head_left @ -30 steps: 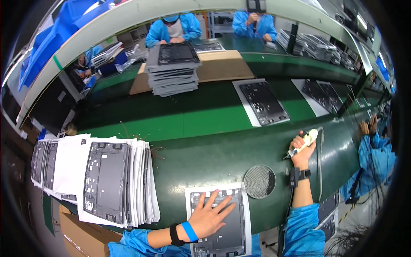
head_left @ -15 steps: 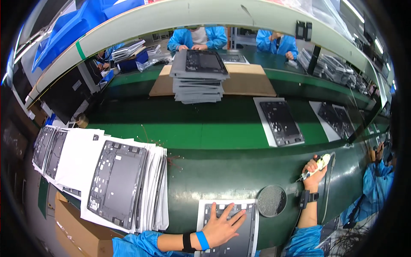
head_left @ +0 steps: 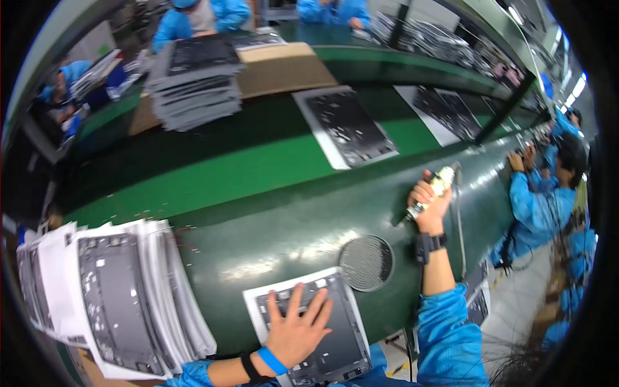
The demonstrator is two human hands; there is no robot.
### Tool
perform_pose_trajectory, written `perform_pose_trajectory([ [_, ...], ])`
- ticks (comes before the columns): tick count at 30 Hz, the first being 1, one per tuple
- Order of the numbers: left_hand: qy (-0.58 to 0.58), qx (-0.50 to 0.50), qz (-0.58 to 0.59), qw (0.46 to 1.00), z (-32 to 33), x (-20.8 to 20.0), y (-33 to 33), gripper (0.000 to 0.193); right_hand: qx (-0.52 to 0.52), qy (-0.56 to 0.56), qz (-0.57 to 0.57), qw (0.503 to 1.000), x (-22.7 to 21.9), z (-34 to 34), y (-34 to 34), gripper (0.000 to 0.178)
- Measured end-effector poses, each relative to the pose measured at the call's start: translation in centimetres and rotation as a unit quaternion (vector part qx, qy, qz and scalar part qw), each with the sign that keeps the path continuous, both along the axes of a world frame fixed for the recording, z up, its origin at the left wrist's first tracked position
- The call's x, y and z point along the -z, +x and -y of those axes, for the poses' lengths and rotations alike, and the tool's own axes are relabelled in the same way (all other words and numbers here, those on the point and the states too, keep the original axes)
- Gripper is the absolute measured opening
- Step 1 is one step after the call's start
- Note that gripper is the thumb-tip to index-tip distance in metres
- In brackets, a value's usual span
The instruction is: Assembling electronic chassis components using a power screwdriver on a factory assembly line.
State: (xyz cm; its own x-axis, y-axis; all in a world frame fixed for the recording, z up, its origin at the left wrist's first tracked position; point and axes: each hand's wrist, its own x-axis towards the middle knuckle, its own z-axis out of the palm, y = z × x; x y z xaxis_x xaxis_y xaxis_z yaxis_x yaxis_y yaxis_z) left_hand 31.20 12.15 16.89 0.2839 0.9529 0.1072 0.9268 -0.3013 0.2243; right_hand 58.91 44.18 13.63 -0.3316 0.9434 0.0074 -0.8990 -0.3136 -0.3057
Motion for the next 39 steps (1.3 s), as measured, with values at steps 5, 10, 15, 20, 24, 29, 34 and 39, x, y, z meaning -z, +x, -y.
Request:
perform_pose_trajectory([
  [5,-0.016,-0.001,0.017,1.000,-0.5,-0.3,0.2,0.055,0.072,0.020,0.142,0.987,-3.3,1.7,-0.3,0.067],
  [10,-0.023,0.007,0.015,1.000,-0.4,-0.3,0.7,0.057,0.191,0.152,0.265,0.933,-8.4,7.8,-1.6,0.085],
  [15,-0.028,0.003,0.019,0.999,-0.1,0.0,0.6,0.057,0.210,0.309,0.297,0.879,-8.3,14.0,-5.0,0.094],
  [20,-0.029,-0.003,0.028,0.999,-0.1,-0.2,0.0,0.055,0.155,0.341,0.318,0.871,-6.3,16.7,-7.8,0.097],
  [24,-0.029,-0.007,0.037,0.999,-0.4,-0.3,0.6,0.054,0.125,0.351,0.311,0.874,-5.7,16.8,-8.0,0.095],
  [29,-0.037,-0.002,0.051,0.998,-0.7,0.0,0.2,0.053,0.124,0.358,0.358,0.854,-5.1,16.3,-8.6,0.088],
  [34,-0.040,-0.014,0.035,0.999,-0.6,-0.3,0.8,0.054,0.103,0.371,0.358,0.850,-4.7,15.8,-8.7,0.090],
  [39,-0.029,-0.013,0.032,0.999,-0.6,0.0,1.1,0.054,0.095,0.350,0.341,0.867,-4.5,16.3,-8.4,0.095],
])
